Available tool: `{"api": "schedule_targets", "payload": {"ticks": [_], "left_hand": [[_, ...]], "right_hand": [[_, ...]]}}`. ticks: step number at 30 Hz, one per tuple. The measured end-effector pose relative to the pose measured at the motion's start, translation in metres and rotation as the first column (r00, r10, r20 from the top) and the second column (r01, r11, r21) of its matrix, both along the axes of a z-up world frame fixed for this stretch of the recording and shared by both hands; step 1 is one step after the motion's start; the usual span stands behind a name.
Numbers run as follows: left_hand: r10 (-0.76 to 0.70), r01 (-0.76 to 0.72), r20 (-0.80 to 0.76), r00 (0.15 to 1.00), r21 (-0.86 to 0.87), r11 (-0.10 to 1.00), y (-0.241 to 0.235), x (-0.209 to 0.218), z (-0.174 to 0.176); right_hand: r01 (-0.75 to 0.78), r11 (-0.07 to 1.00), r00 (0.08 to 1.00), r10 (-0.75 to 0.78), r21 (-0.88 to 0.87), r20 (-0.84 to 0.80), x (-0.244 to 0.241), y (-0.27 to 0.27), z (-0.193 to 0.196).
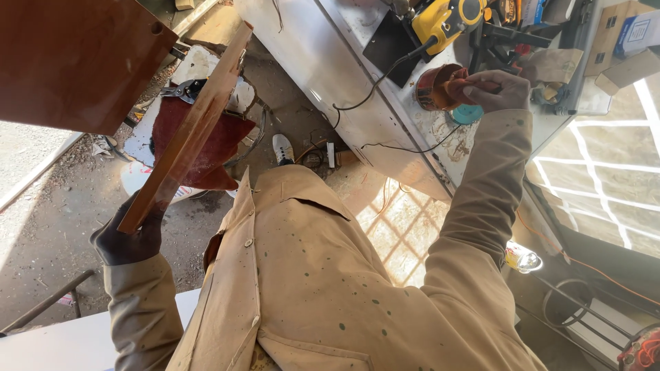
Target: Applying a finish to a wooden furniture panel using a cloth
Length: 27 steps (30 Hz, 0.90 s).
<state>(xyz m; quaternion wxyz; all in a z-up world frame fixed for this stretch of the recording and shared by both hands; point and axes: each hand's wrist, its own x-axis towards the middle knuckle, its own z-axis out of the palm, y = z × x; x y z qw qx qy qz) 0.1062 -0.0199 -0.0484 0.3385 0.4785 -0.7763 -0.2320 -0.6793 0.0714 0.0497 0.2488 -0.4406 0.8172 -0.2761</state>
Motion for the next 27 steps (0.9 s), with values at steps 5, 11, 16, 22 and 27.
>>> {"api": "schedule_targets", "payload": {"ticks": [5, 11, 16, 22, 27], "left_hand": [[0.010, -0.010, 0.000, 1.000, -0.009, 1.000, -0.009, 0.003, 0.002], [0.007, -0.007, 0.013, 1.000, -0.008, 1.000, -0.010, 0.009, 0.002], [0.018, -0.018, 0.024, 1.000, -0.003, 1.000, -0.010, 0.010, -0.002], [0.023, -0.023, 0.022, 1.000, -0.003, 1.000, -0.013, 0.006, -0.008], [0.031, -0.031, 0.028, 0.999, 0.003, 1.000, -0.010, 0.014, -0.002]], "right_hand": [[0.256, 0.958, 0.887, -0.180, -0.128, 0.426, 0.004, -0.001, -0.017], [0.410, 0.912, 0.819, -0.364, -0.009, 0.444, 0.026, -0.012, -0.017], [0.410, 0.912, 0.837, -0.391, 0.035, 0.384, 0.047, -0.019, 0.006], [0.393, 0.919, 0.795, -0.358, 0.034, 0.490, 0.041, -0.013, 0.016], [0.333, 0.942, 0.900, -0.305, -0.042, 0.310, 0.010, -0.003, -0.019]]}}
